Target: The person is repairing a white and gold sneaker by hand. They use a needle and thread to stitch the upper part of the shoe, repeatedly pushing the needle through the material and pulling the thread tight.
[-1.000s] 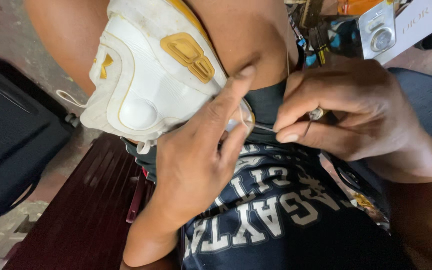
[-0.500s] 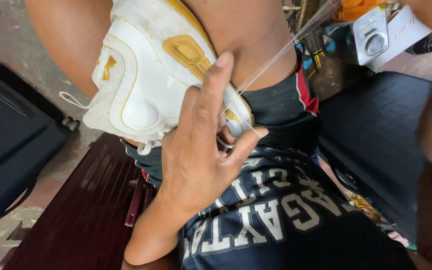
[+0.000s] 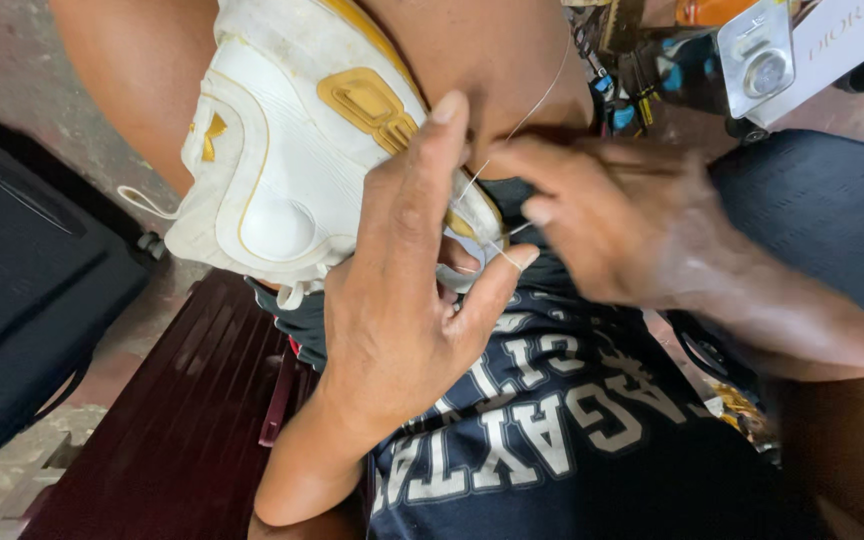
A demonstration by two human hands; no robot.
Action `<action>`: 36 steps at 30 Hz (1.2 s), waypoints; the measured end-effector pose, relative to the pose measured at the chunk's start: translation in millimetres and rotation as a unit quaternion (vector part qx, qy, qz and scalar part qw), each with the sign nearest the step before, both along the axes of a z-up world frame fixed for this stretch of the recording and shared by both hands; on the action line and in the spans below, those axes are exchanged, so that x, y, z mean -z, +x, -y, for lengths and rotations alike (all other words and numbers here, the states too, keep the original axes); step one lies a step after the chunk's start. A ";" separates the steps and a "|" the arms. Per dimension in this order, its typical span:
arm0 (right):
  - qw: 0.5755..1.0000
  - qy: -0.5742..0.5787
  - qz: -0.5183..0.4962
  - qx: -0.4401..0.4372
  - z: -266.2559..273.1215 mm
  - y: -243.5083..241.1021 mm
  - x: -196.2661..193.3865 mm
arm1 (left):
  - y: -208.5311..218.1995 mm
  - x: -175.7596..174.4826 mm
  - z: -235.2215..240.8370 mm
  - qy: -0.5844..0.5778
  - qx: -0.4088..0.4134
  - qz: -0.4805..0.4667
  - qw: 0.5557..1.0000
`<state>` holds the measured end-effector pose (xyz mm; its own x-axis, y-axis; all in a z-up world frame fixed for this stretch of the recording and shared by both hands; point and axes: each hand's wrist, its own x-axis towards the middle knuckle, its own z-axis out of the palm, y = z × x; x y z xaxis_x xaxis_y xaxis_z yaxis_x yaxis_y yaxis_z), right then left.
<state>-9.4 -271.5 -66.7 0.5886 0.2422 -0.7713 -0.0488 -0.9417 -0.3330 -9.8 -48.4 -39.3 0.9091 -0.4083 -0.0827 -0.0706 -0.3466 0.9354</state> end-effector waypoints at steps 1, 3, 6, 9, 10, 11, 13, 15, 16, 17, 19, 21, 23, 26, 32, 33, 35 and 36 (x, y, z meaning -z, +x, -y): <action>0.974 0.159 0.163 0.006 -6.7 1.1 3.6 | -2.0 1.9 -1.7 0.001 -0.002 0.053 0.999; 0.885 0.364 0.286 0.054 -5.7 1.4 4.9 | -10.2 2.4 -10.3 -0.013 -0.049 0.128 0.990; 0.832 0.492 0.185 0.176 6.6 0.6 7.4 | -24.9 0.0 -40.5 -0.078 -0.274 0.142 0.948; 0.817 0.508 0.146 0.230 16.5 -0.4 6.2 | -20.8 7.7 -88.6 0.042 -0.248 0.105 0.962; 0.832 0.492 0.160 0.201 13.8 0.9 9.1 | -21.8 14.4 -96.6 0.082 -0.211 0.091 0.970; 0.845 0.477 0.168 0.170 9.6 2.1 11.0 | -25.0 19.1 -104.2 0.125 -0.173 0.076 0.974; 0.849 0.480 0.169 0.142 -4.8 0.0 12.1 | -28.9 33.1 -113.0 0.145 -0.135 0.055 0.979; 0.864 0.450 0.192 0.119 -18.9 -2.1 8.5 | -35.8 42.8 -111.8 0.139 -0.168 -0.019 0.976; 0.876 0.416 0.216 0.110 -23.1 -2.4 3.9 | -37.0 46.5 -111.0 0.134 -0.186 -0.052 0.972; 0.881 0.399 0.229 0.107 -27.5 -0.7 2.4 | -38.2 48.2 -111.4 0.131 -0.188 -0.041 0.973; 0.887 0.375 0.243 0.114 -34.6 1.6 2.0 | -37.8 51.6 -112.7 0.121 -0.189 -0.020 0.974; 0.895 0.346 0.258 0.112 -38.4 2.9 4.0 | -31.6 52.2 -118.5 0.090 -0.187 0.005 0.978; 0.906 0.302 0.283 0.089 -41.9 1.4 6.5 | -26.5 49.8 -121.0 0.079 -0.203 0.014 0.976; 0.904 0.312 0.270 0.112 -46.8 -1.1 7.8 | -18.5 43.0 -122.4 0.086 -0.216 0.039 0.972; 0.888 0.325 0.310 0.102 -51.5 0.2 9.3 | -21.8 48.4 -114.7 0.108 -0.213 0.130 0.962; 0.886 0.335 0.303 0.107 -50.8 -0.9 10.4 | -24.2 50.3 -116.5 0.091 -0.213 0.119 0.965; 0.885 0.344 0.290 0.118 -49.9 -2.2 12.2 | -29.1 52.8 -120.2 0.077 -0.259 0.062 0.961; 0.884 0.352 0.281 0.125 -50.0 -1.7 13.0 | -31.4 52.6 -121.8 0.079 -0.302 0.015 0.950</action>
<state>-11.1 -221.5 -79.7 0.9341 0.3537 -0.0492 0.1340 -0.4749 -0.8698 -41.3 73.4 -91.9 0.9763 0.2049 -0.0701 0.1607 -0.4686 0.8687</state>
